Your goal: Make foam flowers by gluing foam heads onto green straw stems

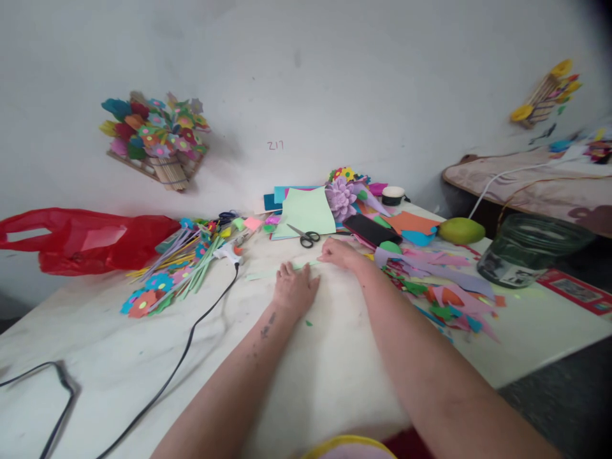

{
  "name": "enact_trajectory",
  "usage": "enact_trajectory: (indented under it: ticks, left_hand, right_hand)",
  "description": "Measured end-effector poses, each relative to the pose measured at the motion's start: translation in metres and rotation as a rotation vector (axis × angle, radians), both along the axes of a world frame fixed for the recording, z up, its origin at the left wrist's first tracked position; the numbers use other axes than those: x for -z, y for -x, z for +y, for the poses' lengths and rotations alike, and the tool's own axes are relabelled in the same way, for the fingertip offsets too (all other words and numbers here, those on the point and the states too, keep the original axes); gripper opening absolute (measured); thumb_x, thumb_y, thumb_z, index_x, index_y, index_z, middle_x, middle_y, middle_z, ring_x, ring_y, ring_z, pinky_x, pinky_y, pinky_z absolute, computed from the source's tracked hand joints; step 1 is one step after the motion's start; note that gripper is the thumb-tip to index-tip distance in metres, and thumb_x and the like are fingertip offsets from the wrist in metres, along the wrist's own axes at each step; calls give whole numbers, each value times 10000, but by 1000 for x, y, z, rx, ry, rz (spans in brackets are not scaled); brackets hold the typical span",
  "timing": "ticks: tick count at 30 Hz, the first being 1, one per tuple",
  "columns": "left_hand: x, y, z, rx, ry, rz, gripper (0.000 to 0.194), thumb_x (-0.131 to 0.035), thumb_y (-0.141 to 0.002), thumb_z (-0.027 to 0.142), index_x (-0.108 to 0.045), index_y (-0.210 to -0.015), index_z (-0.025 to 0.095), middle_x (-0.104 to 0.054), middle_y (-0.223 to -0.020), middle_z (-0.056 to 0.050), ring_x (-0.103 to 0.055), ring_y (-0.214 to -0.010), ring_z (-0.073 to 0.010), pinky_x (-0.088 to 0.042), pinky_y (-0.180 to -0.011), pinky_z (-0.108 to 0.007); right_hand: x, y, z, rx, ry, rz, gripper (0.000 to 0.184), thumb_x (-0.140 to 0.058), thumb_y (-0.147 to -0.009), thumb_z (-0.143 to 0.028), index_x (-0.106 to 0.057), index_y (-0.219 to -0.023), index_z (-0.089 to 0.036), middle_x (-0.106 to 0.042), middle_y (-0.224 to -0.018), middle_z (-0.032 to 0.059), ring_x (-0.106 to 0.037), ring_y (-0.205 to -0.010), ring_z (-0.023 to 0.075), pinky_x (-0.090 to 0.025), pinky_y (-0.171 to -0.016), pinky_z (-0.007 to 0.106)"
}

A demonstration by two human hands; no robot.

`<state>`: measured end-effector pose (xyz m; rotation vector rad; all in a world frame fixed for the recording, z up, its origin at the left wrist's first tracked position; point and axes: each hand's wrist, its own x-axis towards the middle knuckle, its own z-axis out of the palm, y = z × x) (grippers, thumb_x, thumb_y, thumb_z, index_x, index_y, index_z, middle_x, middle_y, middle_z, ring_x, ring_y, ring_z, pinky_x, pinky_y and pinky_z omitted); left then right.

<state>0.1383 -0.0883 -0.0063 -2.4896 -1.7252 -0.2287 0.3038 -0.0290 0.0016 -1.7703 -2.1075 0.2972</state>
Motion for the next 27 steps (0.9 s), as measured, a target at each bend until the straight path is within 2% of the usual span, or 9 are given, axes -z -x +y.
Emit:
enact_trajectory:
  ticks: [6, 10, 13, 17, 21, 27]
  left_hand:
    - [2, 1, 1, 35, 14, 3, 548, -219, -841, 497, -424, -1259, 209, -371, -1332, -123, -332, -1173, -348, -265, -934, -492]
    - [3, 0, 1, 26, -1, 11, 557, -204, -834, 516, -413, -1269, 238, -378, -1331, -97, -334, -1167, -352, -267, -931, -494]
    - [1, -2, 0, 12, 4, 13, 548, -203, -829, 527, -409, -1270, 277, -386, -1322, -83, -342, -1158, -354, -274, -920, -498]
    - [-2, -4, -2, 8, 20, 11, 535, -194, -831, 518, -421, -1258, 289, -396, -1308, -89, -353, -1146, -352, -286, -903, -500]
    - [-2, -4, -1, 7, 25, 15, 548, -175, -827, 539, -422, -1253, 298, -397, -1307, -87, -352, -1147, -353, -292, -892, -501]
    - [0, -4, 1, 17, 65, 43, 593, -142, -820, 561, -391, -1282, 284, -310, -1397, -25, -287, -1195, -370, -261, -924, -508]
  right_hand:
    - [-5, 3, 0, 18, 64, -76, 238, -586, -737, -352, -602, -597, -160, -607, -667, 29, -519, -618, 119, -345, -564, 206]
    - [-3, 3, 4, 14, 77, -119, 242, -576, -729, -366, -634, -617, -160, -606, -659, 35, -523, -612, 130, -341, -545, 219]
    - [-1, 3, 6, 21, 54, -130, 225, -590, -709, -376, -643, -651, -165, -618, -784, 54, -544, -690, 148, -368, -595, 224]
    - [0, 1, 3, 71, 18, -108, 231, -609, -695, -394, -630, -785, -182, -574, -989, 74, -542, -858, 179, -390, -734, 249]
    - [3, 0, 4, 89, 18, -103, 249, -602, -703, -416, -609, -824, -199, -547, -1014, 71, -524, -932, 195, -380, -804, 276]
    - [11, -2, 10, 105, -12, -119, 261, -600, -699, -443, -612, -803, -204, -540, -1004, 75, -516, -951, 210, -372, -831, 300]
